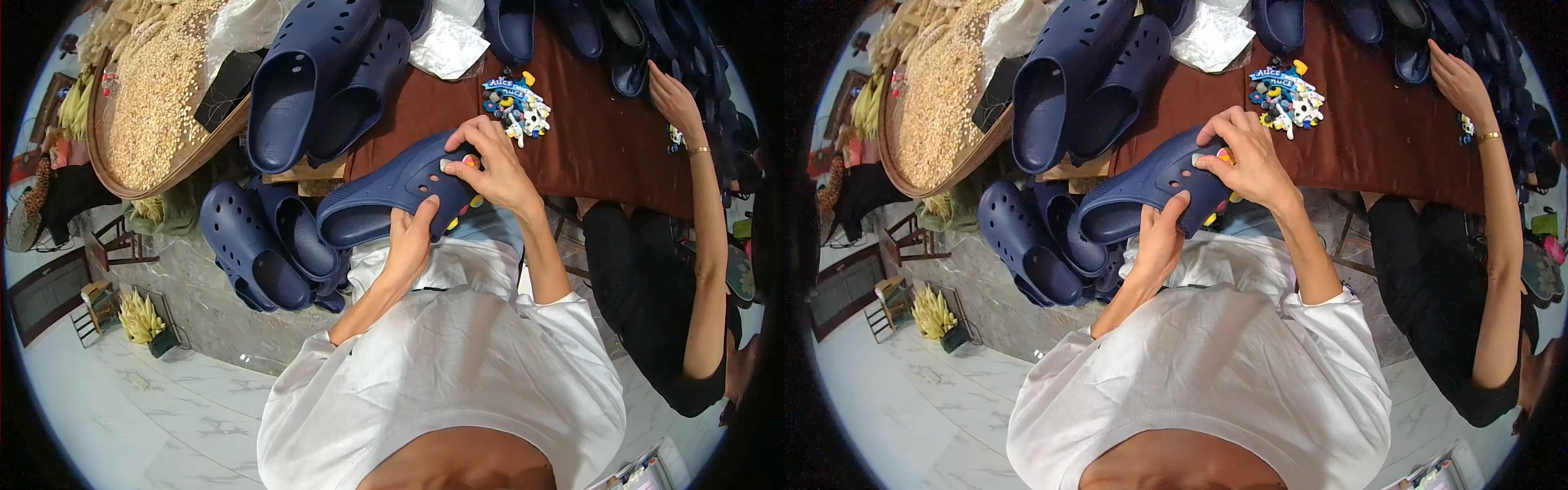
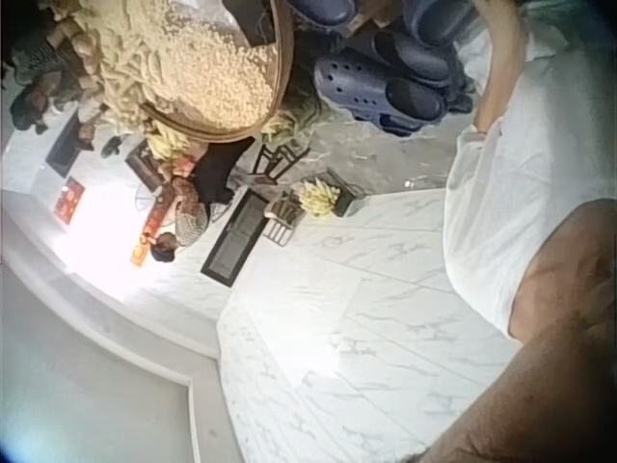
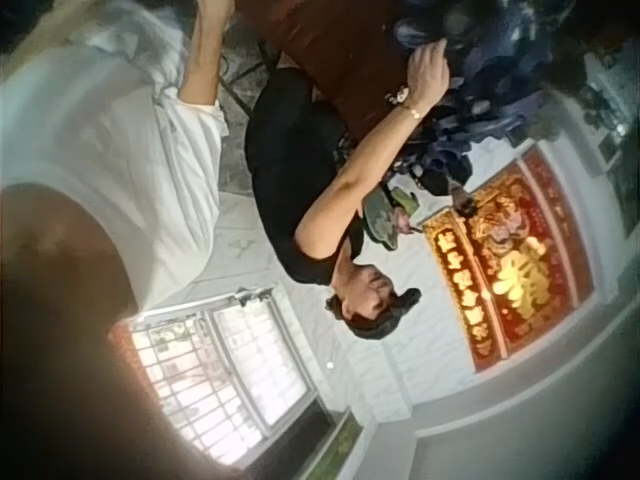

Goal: Decorating clogs by inserting small charms into the ventilation holes.

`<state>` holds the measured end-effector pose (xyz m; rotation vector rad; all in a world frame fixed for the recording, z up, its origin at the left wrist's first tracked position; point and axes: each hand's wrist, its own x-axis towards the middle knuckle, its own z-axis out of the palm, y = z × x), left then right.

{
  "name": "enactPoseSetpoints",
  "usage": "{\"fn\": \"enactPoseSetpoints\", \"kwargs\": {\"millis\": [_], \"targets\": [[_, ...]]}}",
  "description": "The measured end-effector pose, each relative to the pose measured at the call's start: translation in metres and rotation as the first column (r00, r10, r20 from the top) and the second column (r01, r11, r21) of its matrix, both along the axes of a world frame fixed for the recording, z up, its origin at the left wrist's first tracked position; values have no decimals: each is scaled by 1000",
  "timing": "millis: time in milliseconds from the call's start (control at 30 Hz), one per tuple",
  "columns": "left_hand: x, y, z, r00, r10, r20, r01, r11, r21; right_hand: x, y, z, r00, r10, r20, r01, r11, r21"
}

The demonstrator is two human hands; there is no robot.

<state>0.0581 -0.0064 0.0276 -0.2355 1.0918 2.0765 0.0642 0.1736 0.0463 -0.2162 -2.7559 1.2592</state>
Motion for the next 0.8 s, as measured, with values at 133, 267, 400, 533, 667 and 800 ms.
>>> {"fn": "enactPoseSetpoints", "kwargs": {"millis": [133,267,400,533,667,800], "targets": [[2,2,7,999,11,-44,-13,1000,-28,0,-1,1,1000,7,-11,-7,1000,23],[4,3,6,997,28,-76,-32,998,-56,0,-4,0,1000,22,10,-23,998,66],[6,3,2,992,18,-123,-27,997,-70,3,-10,-1,1000,2,-30,1,995,97],[3,3,3,993,10,-120,-20,996,-88,6,-15,-4,999,-37,-32,40,996,78],[-13,-2,2,995,67,69,-66,998,-19,5,-23,-27,971,-67,-229,92,991,101],[-24,-8,2,979,35,199,-23,998,-61,7,-29,-34,957,-123,-264,152,984,95]]}}
